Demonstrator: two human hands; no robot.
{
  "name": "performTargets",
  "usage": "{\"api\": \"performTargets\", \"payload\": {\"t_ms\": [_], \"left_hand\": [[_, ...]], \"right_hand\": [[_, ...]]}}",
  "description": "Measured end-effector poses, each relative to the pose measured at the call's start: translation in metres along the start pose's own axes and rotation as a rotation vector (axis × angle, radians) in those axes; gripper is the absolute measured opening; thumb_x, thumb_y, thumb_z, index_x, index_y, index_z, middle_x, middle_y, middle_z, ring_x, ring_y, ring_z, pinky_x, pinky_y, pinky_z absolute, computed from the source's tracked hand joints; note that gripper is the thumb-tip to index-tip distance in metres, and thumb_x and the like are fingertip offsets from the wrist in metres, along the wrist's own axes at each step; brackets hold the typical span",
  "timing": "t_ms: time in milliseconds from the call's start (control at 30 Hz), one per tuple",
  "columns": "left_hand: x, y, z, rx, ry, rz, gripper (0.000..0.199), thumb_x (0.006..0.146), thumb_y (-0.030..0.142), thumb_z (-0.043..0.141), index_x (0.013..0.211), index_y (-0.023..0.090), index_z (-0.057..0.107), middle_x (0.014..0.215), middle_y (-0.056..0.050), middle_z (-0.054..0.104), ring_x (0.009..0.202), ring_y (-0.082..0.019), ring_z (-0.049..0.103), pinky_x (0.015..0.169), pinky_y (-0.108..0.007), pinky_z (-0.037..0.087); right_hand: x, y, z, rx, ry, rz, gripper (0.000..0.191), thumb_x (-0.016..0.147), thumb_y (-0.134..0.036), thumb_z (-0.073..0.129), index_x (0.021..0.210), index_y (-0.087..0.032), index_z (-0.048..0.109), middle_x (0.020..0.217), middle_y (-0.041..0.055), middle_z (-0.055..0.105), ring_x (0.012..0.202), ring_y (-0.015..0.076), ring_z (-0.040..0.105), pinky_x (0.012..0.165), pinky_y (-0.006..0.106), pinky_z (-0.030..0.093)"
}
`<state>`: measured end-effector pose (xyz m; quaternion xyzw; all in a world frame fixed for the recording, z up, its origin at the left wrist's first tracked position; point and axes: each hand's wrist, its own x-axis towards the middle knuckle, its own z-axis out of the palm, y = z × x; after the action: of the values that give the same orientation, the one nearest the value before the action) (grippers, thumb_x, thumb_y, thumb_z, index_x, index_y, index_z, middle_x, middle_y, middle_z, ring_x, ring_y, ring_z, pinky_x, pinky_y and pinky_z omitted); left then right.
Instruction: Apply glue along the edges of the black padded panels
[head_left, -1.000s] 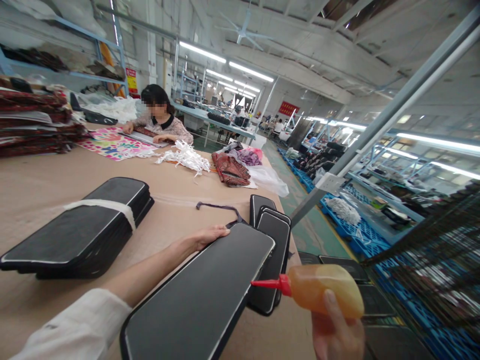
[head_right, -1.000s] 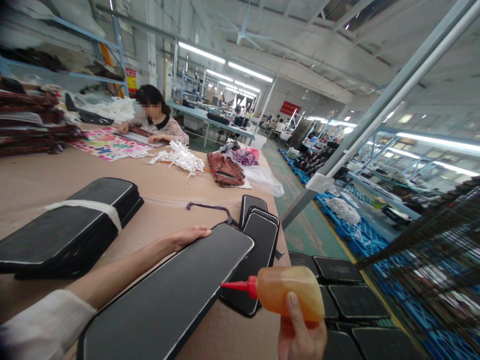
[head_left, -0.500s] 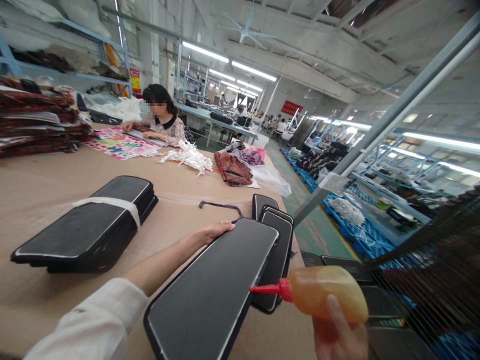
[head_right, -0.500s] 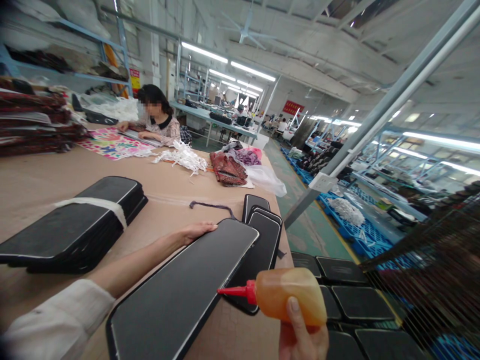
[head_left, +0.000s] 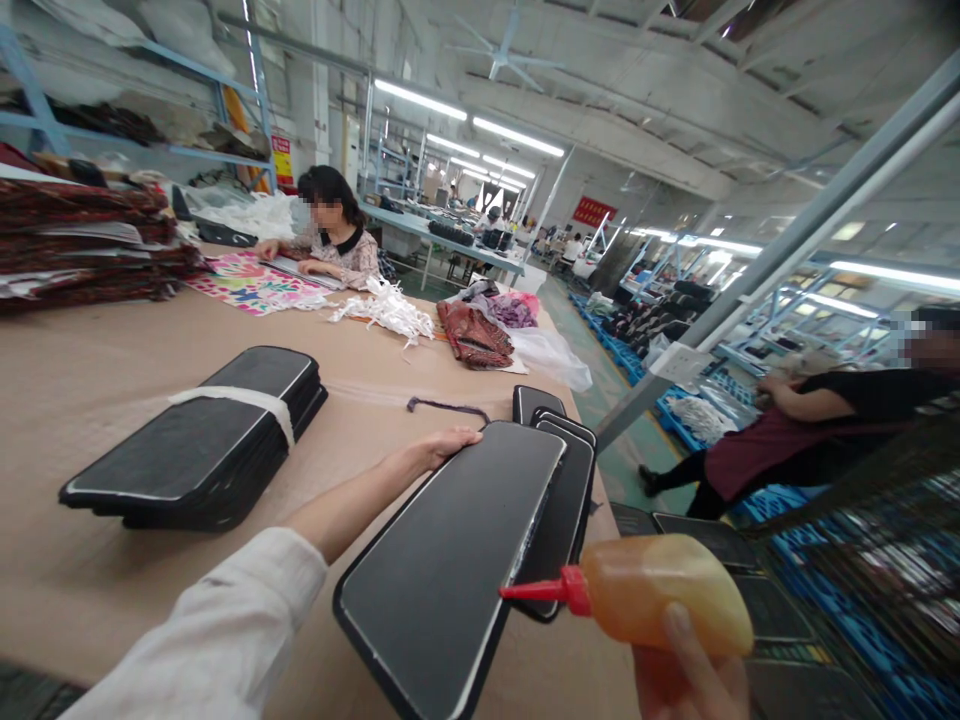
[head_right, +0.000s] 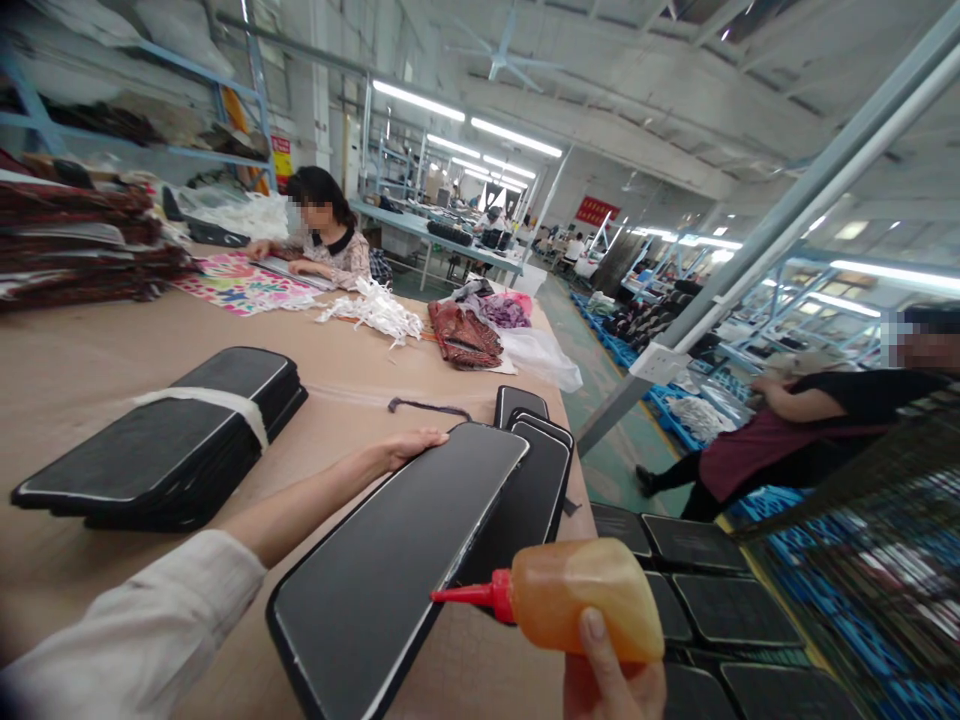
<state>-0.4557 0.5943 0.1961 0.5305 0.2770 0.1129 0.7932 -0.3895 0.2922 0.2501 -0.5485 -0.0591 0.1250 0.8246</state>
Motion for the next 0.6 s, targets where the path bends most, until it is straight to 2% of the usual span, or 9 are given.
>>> {"api": "performTargets", "payload": {"t_ms": [67,233,433,600], "left_hand": [[0.002,0.001,-0.001,0.001,-0.004,-0.011,0.015,0.066,0.026,0.064,0.066,0.013,0.056,0.061,0.001,0.06,0.053,-0.011,0.054,0.053,-0.023,0.045],[0.003,0.003,-0.002,-0.004,-0.008,-0.035,0.014,0.068,0.025,0.063,0.066,0.013,0.056,0.057,0.001,0.06,0.049,-0.011,0.054,0.051,-0.023,0.045],[0.006,0.003,-0.006,-0.03,0.009,-0.049,0.01,0.07,0.023,0.061,0.069,0.013,0.057,0.059,0.0,0.062,0.049,-0.012,0.055,0.052,-0.024,0.046],[0.011,0.003,-0.011,-0.06,0.024,-0.073,0.011,0.073,0.022,0.059,0.067,0.013,0.056,0.055,0.0,0.062,0.047,-0.011,0.056,0.054,-0.024,0.047]], "right_hand": [[0.0,0.002,-0.003,-0.025,-0.026,0.012,0.054,0.051,-0.032,0.077,0.099,-0.019,0.057,0.085,0.0036,0.062,0.078,0.0193,0.058,0.069,0.03,0.05],[-0.001,0.002,-0.006,-0.034,-0.049,0.011,0.051,0.052,-0.032,0.076,0.098,-0.02,0.057,0.084,0.002,0.061,0.08,0.0171,0.057,0.07,0.026,0.049],[-0.002,0.0,-0.007,-0.02,-0.06,0.052,0.06,0.049,-0.032,0.077,0.103,-0.021,0.055,0.08,0.0041,0.062,0.07,0.02,0.059,0.063,0.032,0.051],[-0.003,0.006,-0.007,-0.071,-0.123,-0.015,0.059,0.06,-0.033,0.069,0.114,-0.022,0.05,0.109,0.0075,0.056,0.09,0.0236,0.056,0.067,0.031,0.05]]}}
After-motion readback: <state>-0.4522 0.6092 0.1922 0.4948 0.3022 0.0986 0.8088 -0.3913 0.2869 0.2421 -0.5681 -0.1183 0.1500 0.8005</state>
